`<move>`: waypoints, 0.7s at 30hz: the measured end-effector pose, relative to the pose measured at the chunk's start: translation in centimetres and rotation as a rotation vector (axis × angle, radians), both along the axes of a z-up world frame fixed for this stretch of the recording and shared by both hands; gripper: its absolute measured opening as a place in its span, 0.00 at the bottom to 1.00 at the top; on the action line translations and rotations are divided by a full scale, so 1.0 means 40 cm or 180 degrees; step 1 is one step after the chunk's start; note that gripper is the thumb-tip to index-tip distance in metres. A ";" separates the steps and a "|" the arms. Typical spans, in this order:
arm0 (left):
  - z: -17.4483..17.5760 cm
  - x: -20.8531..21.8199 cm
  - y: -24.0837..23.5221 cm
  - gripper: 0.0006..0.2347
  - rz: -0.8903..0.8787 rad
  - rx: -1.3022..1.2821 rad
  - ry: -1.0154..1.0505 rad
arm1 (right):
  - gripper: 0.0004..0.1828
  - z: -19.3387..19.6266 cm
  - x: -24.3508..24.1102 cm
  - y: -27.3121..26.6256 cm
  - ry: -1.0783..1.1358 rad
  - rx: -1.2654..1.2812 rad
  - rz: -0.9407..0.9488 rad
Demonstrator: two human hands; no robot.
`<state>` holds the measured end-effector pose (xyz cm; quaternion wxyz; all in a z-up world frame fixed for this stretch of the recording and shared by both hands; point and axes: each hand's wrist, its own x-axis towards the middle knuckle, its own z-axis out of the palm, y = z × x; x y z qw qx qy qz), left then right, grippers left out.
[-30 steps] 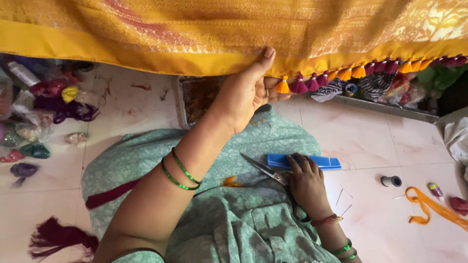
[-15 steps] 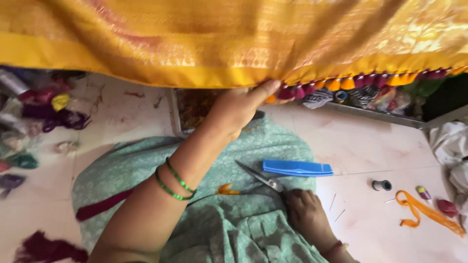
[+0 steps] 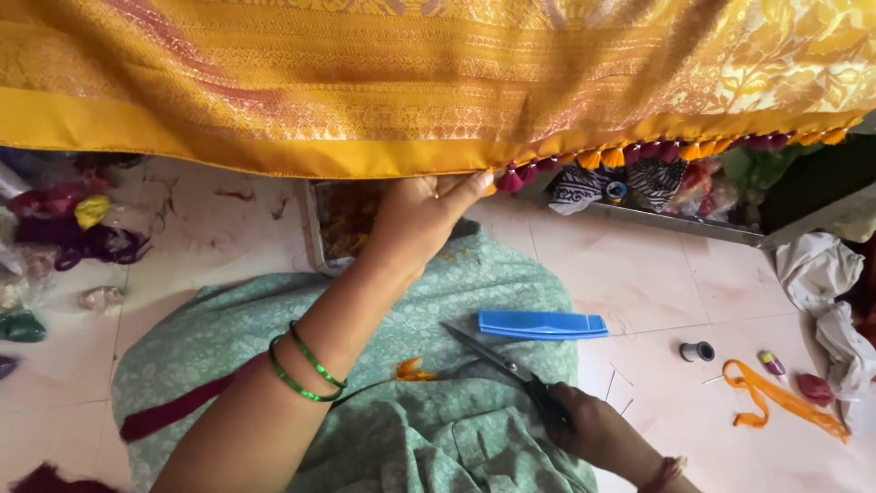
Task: Manually tying and trimming decorative tassels on the edge of a yellow and gold sari using thread, a comb, and scissors.
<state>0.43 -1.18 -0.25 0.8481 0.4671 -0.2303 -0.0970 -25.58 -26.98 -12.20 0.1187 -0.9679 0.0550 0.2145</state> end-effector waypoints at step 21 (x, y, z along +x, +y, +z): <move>0.024 0.043 0.028 0.14 -0.0285 0.1108 0.0361 | 0.16 0.381 0.146 -0.311 0.0478 0.1523 -0.0768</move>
